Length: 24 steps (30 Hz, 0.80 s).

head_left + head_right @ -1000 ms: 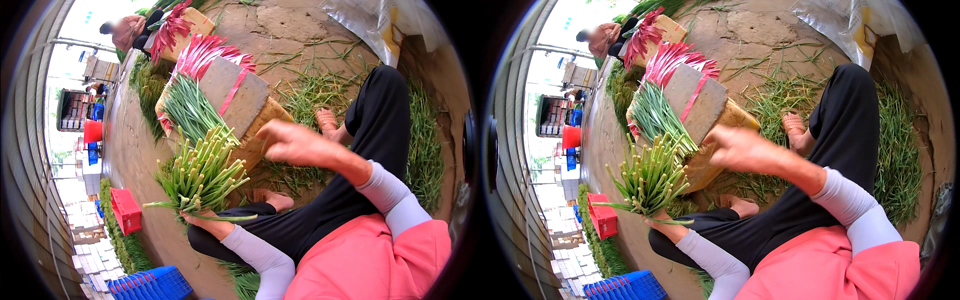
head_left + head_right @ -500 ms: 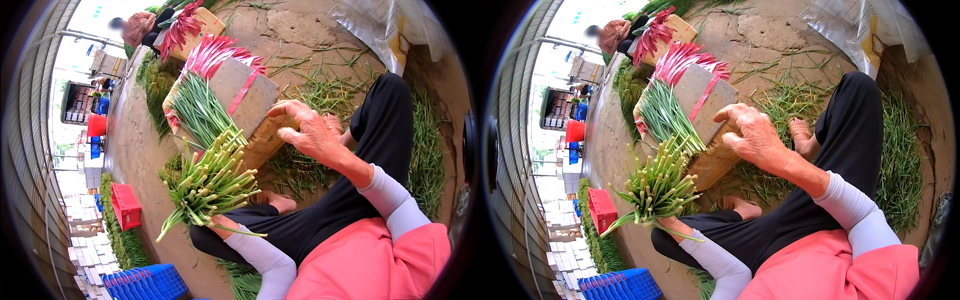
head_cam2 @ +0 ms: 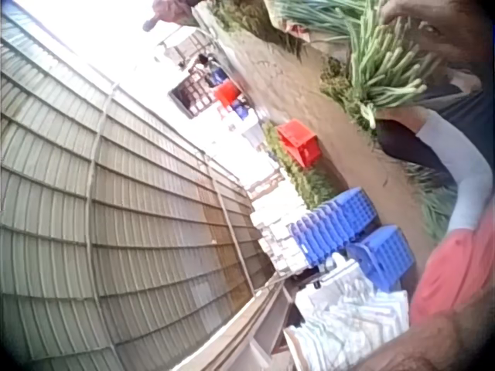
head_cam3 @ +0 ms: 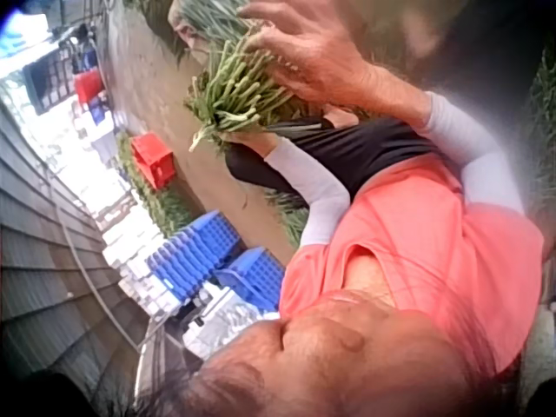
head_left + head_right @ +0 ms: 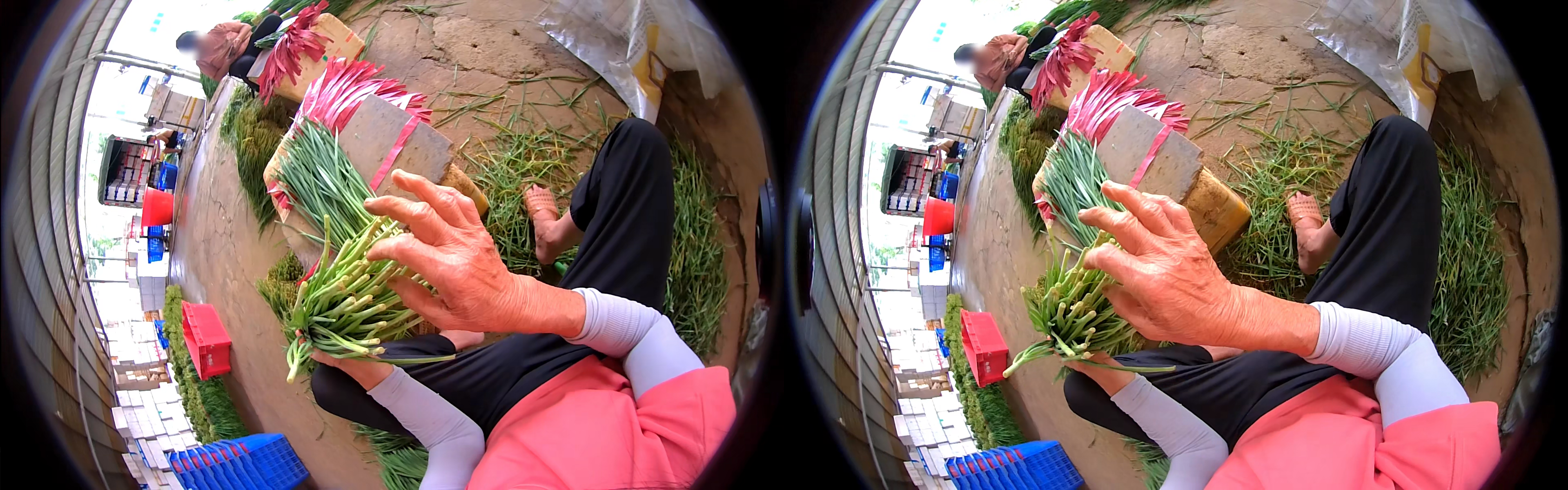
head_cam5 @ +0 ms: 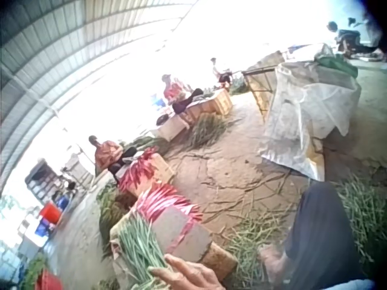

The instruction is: The person holds a bunch of green onions, removes dry or damaged stalks by hand, aligns the roots, and secures the bundle with a pink plastic ribbon by tying a knot.

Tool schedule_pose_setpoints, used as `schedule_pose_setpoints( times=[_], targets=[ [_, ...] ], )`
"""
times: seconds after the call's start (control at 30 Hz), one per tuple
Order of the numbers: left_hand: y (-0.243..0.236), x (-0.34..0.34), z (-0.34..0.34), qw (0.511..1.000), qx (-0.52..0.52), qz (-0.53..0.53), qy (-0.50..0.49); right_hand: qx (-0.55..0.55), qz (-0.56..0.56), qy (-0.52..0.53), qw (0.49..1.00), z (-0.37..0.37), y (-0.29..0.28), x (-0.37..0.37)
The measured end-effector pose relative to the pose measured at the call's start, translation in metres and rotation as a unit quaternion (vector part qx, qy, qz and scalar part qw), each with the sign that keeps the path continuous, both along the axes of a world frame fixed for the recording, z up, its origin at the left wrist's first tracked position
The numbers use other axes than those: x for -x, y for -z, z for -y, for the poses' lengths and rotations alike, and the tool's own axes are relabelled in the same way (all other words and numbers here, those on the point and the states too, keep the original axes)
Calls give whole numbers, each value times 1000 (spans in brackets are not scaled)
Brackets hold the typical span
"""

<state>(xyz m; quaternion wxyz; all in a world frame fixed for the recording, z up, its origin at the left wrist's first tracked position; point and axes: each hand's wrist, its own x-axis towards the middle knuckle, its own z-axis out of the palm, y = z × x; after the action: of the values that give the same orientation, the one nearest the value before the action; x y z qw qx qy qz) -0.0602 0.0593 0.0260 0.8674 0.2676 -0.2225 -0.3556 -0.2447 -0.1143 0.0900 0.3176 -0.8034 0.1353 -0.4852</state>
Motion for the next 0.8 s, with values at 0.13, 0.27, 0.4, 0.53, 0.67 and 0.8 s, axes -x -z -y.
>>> schedule_pose_setpoints(
  times=[0.13,0.27,0.4,0.53,0.67,0.8],
  targets=[
    [-11,18,13,1000,-11,1,18,-40,-15,-38,998,-3,13,-9],
    [12,-11,-5,992,-79,11,-97,-209,58,-107,970,4,23,-11],
    [28,-28,-22,978,-106,20,-180,-388,109,-113,908,30,27,7],
    [16,-24,-12,975,-26,-36,-218,-288,9,-4,958,39,21,29],
    [7,-29,-5,978,120,18,-167,-380,-105,-200,897,22,25,36],
    [-11,-27,5,971,226,53,-63,-157,-206,-14,966,30,60,40]
  ],
)
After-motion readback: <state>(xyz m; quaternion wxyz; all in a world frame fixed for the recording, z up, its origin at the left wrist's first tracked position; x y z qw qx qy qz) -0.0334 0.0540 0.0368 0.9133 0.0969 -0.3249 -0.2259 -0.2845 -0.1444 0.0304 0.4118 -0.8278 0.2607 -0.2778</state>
